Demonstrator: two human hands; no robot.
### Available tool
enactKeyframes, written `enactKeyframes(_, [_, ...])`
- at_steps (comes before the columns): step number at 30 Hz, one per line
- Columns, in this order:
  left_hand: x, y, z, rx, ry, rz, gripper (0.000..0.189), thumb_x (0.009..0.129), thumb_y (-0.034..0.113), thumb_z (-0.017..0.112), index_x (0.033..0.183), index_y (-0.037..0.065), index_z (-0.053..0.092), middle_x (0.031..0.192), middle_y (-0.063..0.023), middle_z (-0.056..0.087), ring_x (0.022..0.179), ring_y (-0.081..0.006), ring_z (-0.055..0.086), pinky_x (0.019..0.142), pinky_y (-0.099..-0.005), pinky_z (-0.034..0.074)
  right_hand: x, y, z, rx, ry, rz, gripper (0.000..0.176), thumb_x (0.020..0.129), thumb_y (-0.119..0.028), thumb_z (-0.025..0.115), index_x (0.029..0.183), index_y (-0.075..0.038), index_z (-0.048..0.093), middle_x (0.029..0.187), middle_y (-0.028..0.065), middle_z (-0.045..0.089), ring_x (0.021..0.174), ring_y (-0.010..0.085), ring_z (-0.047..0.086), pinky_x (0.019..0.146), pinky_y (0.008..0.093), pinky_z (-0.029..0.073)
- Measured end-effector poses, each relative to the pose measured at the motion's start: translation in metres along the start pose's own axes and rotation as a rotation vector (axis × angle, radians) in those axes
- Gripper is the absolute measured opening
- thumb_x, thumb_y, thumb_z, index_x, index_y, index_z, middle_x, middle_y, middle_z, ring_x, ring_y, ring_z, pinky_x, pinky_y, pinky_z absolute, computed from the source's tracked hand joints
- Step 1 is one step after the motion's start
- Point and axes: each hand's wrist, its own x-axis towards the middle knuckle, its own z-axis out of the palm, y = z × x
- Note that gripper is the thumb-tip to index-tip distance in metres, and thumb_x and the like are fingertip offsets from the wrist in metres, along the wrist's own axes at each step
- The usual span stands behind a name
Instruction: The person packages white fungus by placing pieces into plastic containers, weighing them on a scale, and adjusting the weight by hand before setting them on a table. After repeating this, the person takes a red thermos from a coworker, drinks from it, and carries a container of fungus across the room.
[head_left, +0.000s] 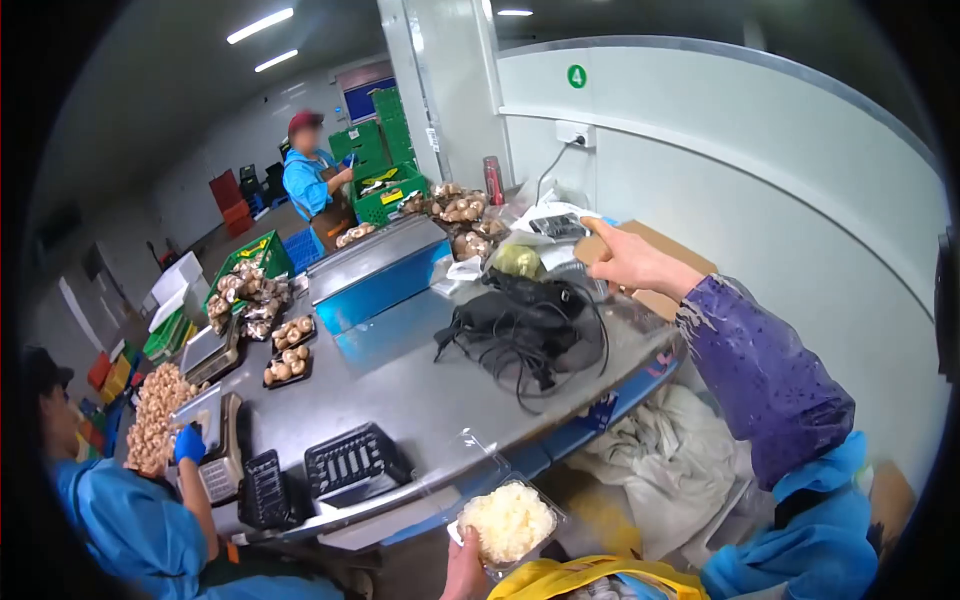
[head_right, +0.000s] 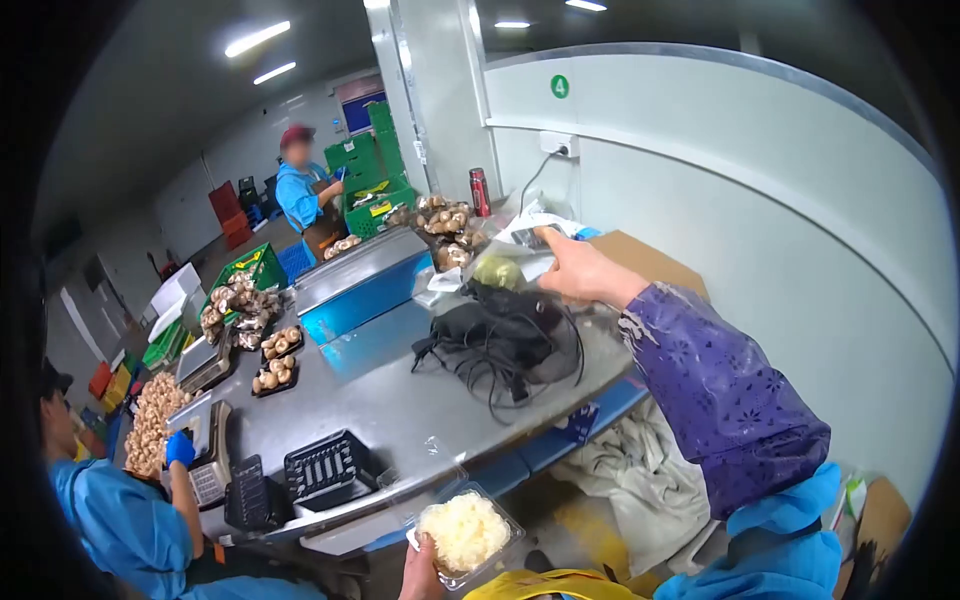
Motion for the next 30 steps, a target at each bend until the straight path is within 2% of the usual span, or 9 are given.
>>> enactKeyframes(2, [0.019,0.034,0.021,-0.022,0.026,-0.050,0.054,0.093,0.046,0.032,0.125,0.002,0.035,0.120,-0.0111,0.046,0.106,-0.0196,0.049,0.085,-0.0302,0.044,0.044,0.001,-0.009,0.005,0.012,-0.030,0.068,0.075,-0.012,0.052,0.136,-0.011,0.023,0.086,0.0105,0.061,0.057,0.0145,0.058,0.048,0.0270,0.047])
enactKeyframes(3, [0.018,0.059,0.033,0.123,-0.013,0.031,0.057,0.093,0.047,0.031,0.126,0.002,0.035,0.121,-0.0116,0.047,0.106,-0.0187,0.049,0.084,-0.0291,0.044,0.063,0.003,-0.012,0.020,0.030,-0.043,0.067,0.075,-0.012,0.053,0.135,-0.011,0.023,0.085,0.0105,0.061,0.056,0.0145,0.058,0.047,0.0270,0.047])
enactKeyframes(10, [0.099,0.055,0.039,0.087,0.233,-0.201,0.056,0.094,0.043,0.030,0.123,-0.004,0.041,0.117,-0.0163,0.050,0.108,-0.0227,0.047,0.089,-0.0337,0.038,0.206,0.060,-0.009,0.008,-0.031,-0.097,0.066,0.071,-0.012,0.053,0.131,-0.005,0.026,0.075,0.0108,0.061,0.051,0.0170,0.057,0.042,0.0295,0.048])
enactKeyframes(11, [0.106,0.054,0.049,0.098,0.319,-0.104,0.054,0.094,0.040,0.030,0.119,-0.005,0.044,0.112,-0.0178,0.053,0.100,-0.0236,0.051,0.083,-0.0340,0.042,0.229,0.072,-0.006,0.008,-0.028,-0.090,0.068,0.070,-0.013,0.054,0.131,-0.005,0.026,0.071,0.0113,0.061,0.049,0.0167,0.057,0.041,0.0292,0.046])
enactKeyframes(16, [0.137,0.056,0.085,-0.107,0.446,-0.104,0.054,0.093,0.041,0.032,0.118,-0.006,0.044,0.112,-0.0187,0.054,0.098,-0.0251,0.053,0.081,-0.0375,0.042,0.335,0.123,-0.003,0.048,-0.099,-0.144,0.071,0.070,-0.013,0.055,0.133,-0.003,0.023,0.064,0.0119,0.058,0.047,0.0175,0.055,0.038,0.0298,0.044])
enactKeyframes(22, [0.162,0.066,0.125,0.133,0.654,-0.140,0.043,0.089,0.018,0.042,0.124,-0.007,0.035,0.087,-0.0197,0.055,0.080,-0.0334,0.051,0.079,-0.0427,0.040,0.424,0.169,-0.006,0.046,-0.085,-0.171,0.071,0.071,-0.011,0.054,0.133,-0.003,0.022,0.067,0.0155,0.059,0.047,0.0204,0.058,0.040,0.0321,0.046])
enactKeyframes(23, [0.167,0.066,0.132,-0.020,0.686,-0.111,0.054,0.083,0.011,0.049,0.129,-0.008,0.028,0.077,-0.0189,0.049,0.073,-0.0360,0.045,0.078,-0.0462,0.037,0.436,0.175,-0.005,0.032,-0.115,-0.145,0.071,0.073,-0.009,0.055,0.134,-0.006,0.019,0.068,0.0078,0.057,0.046,0.0140,0.055,0.036,0.0278,0.043])
enactKeyframes(28, [0.186,0.067,0.151,-0.077,0.754,-0.174,0.071,0.074,0.012,0.059,0.131,-0.009,0.022,0.105,-0.0276,0.049,0.098,-0.0419,0.044,0.091,-0.0483,0.031,0.477,0.198,0.003,-0.049,-0.145,-0.174,0.072,0.072,-0.008,0.054,0.134,-0.005,0.018,0.067,0.0075,0.056,0.047,0.0147,0.055,0.037,0.0276,0.042])
enactKeyframes(30, [0.194,0.058,0.151,-0.104,0.786,-0.160,0.073,0.073,0.013,0.060,0.131,-0.010,0.021,0.116,-0.0311,0.045,0.107,-0.0446,0.042,0.095,-0.0487,0.028,0.484,0.201,0.005,-0.057,-0.123,-0.209,0.073,0.068,-0.011,0.053,0.132,0.003,0.021,0.068,0.0192,0.060,0.049,0.0253,0.059,0.050,0.0354,0.048])
